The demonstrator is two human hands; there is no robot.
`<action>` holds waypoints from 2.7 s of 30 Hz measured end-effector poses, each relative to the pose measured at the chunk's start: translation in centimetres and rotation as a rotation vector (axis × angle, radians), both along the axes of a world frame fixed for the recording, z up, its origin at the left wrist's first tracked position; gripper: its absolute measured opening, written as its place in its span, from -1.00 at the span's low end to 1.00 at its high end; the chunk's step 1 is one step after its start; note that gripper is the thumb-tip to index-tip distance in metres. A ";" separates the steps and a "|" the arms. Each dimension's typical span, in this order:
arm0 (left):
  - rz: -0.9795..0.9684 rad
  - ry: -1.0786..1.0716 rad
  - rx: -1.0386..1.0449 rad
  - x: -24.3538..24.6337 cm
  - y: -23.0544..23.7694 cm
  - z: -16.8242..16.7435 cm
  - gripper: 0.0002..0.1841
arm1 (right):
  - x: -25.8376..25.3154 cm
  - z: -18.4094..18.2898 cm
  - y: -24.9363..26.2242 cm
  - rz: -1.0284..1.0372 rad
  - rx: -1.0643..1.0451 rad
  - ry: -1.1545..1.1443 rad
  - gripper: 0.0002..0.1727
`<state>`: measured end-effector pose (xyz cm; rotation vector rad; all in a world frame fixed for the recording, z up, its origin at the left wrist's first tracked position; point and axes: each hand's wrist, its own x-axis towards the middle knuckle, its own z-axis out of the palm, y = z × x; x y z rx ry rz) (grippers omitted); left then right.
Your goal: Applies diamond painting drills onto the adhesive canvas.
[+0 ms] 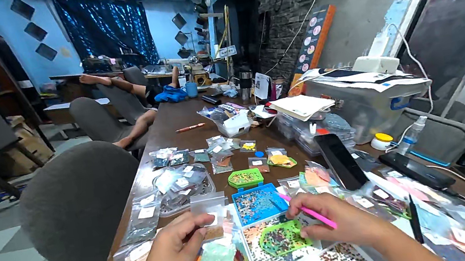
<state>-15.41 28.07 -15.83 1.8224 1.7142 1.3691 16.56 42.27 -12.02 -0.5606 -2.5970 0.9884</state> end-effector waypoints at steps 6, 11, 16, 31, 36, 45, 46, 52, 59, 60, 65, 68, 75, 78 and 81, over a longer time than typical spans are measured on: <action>-0.032 -0.010 -0.019 0.3 -0.2 0.3 -0.72 | 0.0 -0.1 0.1 -0.005 0.014 -0.083 -0.43; -0.036 -0.003 -0.006 0.2 -0.2 0.2 -0.71 | -0.4 -0.3 -0.2 0.011 0.068 -0.135 -0.44; -0.030 0.010 -0.007 0.4 -0.2 0.2 -0.72 | -0.5 -0.4 -0.4 0.021 0.117 -0.133 -0.46; -0.038 -0.002 0.012 0.4 -0.1 0.1 -0.72 | 1.9 -0.4 1.8 -0.217 0.155 0.130 -0.51; -0.042 -0.005 -0.002 0.4 -0.2 0.1 -0.72 | 1.9 0.0 1.5 -0.219 0.113 0.050 -0.51; -0.041 0.009 -0.006 0.5 -0.2 0.2 -0.72 | 1.9 -0.2 1.6 -0.241 0.139 0.037 -0.51; -0.041 0.006 -0.008 0.5 -0.2 0.2 -0.72 | 1.9 -0.2 1.6 -0.242 0.141 0.036 -0.51; -0.046 -0.004 0.005 0.4 -0.1 0.0 -0.72 | 1.5 -0.3 1.2 -0.223 0.118 0.031 -0.52; -0.049 -0.020 0.019 0.5 0.0 -0.2 -0.72 | 1.0 -0.3 0.8 -0.188 0.113 0.015 -0.56; -0.048 -0.020 0.019 0.5 0.0 -0.2 -0.72 | 0.9 -0.3 0.7 -0.192 0.101 0.005 -0.56; -0.057 -0.032 0.001 0.5 0.0 0.0 -0.72 | 0.0 -0.9 0.2 -0.114 0.119 -0.010 -0.56; -0.055 -0.044 -0.018 0.6 -0.1 0.2 -0.73 | -0.6 -1.2 -0.2 -0.049 0.167 0.009 -0.58; -0.052 -0.032 -0.024 0.7 -0.1 0.2 -0.72 | -1.3 -1.1 -1.0 -0.037 0.214 -0.042 -0.60; -0.060 -0.038 -0.025 0.8 -0.1 0.3 -0.73 | -1.4 -1.0 -1.0 -0.037 0.212 -0.051 -0.59; -0.057 -0.035 -0.024 0.8 0.0 0.3 -0.73 | -1.2 -1.1 -1.0 -0.045 0.209 -0.041 -0.59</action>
